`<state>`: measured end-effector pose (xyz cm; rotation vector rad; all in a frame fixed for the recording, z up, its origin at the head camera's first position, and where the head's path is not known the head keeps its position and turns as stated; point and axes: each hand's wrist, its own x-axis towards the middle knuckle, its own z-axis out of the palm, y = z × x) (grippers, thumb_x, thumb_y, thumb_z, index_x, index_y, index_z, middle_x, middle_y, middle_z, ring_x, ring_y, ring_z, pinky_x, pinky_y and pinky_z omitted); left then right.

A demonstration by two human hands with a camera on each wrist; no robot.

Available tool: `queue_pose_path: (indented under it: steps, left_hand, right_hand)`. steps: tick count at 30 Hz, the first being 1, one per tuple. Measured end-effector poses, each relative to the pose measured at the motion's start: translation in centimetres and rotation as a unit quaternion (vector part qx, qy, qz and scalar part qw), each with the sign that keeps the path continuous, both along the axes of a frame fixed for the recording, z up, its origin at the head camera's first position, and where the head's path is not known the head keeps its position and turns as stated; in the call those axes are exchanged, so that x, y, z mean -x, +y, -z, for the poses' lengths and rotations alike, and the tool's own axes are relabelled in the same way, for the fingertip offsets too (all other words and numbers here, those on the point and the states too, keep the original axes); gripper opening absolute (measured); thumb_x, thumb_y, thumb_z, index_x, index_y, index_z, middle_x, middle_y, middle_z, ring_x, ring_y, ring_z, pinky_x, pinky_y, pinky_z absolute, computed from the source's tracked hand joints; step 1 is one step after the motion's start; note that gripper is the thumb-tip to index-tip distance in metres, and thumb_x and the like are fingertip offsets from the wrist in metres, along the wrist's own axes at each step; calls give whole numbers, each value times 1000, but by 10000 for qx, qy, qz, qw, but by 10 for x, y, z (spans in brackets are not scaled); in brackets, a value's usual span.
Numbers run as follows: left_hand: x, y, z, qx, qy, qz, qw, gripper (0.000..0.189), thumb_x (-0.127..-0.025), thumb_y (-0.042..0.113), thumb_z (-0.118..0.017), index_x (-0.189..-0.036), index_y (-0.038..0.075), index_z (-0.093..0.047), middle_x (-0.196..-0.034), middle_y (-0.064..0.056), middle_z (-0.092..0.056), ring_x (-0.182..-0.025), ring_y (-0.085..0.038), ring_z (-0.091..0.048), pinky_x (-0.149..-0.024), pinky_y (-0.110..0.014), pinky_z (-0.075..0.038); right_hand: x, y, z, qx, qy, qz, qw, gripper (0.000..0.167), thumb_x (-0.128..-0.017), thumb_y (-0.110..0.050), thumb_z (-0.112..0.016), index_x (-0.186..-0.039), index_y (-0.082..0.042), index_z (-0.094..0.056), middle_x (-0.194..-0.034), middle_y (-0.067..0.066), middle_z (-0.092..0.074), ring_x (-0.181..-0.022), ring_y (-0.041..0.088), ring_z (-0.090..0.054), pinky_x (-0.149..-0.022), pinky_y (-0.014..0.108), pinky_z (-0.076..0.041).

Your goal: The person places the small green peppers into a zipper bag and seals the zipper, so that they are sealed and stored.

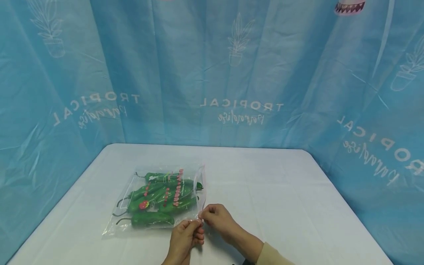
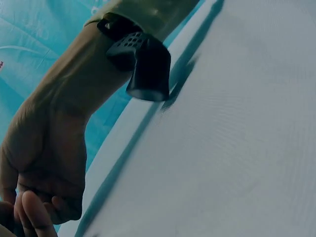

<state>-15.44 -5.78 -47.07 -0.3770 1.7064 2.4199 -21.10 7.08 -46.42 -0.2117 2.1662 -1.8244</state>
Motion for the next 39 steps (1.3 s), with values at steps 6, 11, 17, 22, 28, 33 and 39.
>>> queue_pose_path:
  steps: [6,11,17,22,28,33,39]
  left_hand:
    - [-3,5,-1,162,52,-40,9998,13,-88,12,-58,-77,6,-60,-57,6,-57,-48,-5,-54,-50,-21,-50]
    - [-5,5,-1,177,97,-40,9998,13,-87,12,-57,-77,5,-61,-57,6,-57,-47,-5,-54,-49,-21,-50]
    - [-5,4,0,167,61,-98,9998,14,-86,11,-57,-75,5,-60,-56,6,-56,-47,-5,-53,-48,-22,-50]
    - [-7,4,1,176,52,-94,9998,14,-87,11,-56,-74,5,-60,-56,5,-56,-47,-5,-53,-48,-22,-50]
    - [-9,4,0,277,42,-64,9996,15,-86,12,-57,-74,4,-59,-57,5,-56,-48,-6,-54,-49,-23,-51]
    - [-9,3,1,304,1,-98,9995,16,-87,13,-58,-74,4,-60,-57,5,-56,-48,-6,-54,-48,-24,-51]
    - [-8,-1,-2,342,10,-218,9992,16,-87,12,-57,-73,4,-59,-57,4,-56,-48,-7,-54,-49,-24,-51]
  right_hand:
    - [17,1,-1,-264,110,286,9992,16,-82,-16,-63,-71,-7,-56,-59,-4,-46,-54,10,-38,-48,24,-31]
    - [34,1,0,-498,208,382,9978,15,-82,-16,-62,-73,-6,-59,-59,-4,-46,-55,11,-39,-48,25,-31]
    - [48,-4,-1,-571,155,531,9968,14,-81,-15,-63,-73,-4,-60,-59,-4,-46,-55,10,-39,-48,24,-31]
    - [60,-5,-1,-698,77,719,9949,17,-83,-18,-63,-78,-3,-62,-63,-3,-48,-59,12,-42,-50,24,-34]
    - [82,-3,-1,-774,-38,858,9933,17,-85,-20,-62,-81,-3,-62,-65,-2,-51,-62,12,-45,-53,24,-38]
    - [94,-6,-3,-884,-93,891,9921,20,-85,-21,-62,-88,-1,-63,-70,0,-54,-65,13,-49,-56,24,-40]
    - [111,-14,-9,-832,-112,869,9927,21,-86,-22,-62,-90,-1,-61,-75,2,-55,-69,15,-50,-60,25,-43]
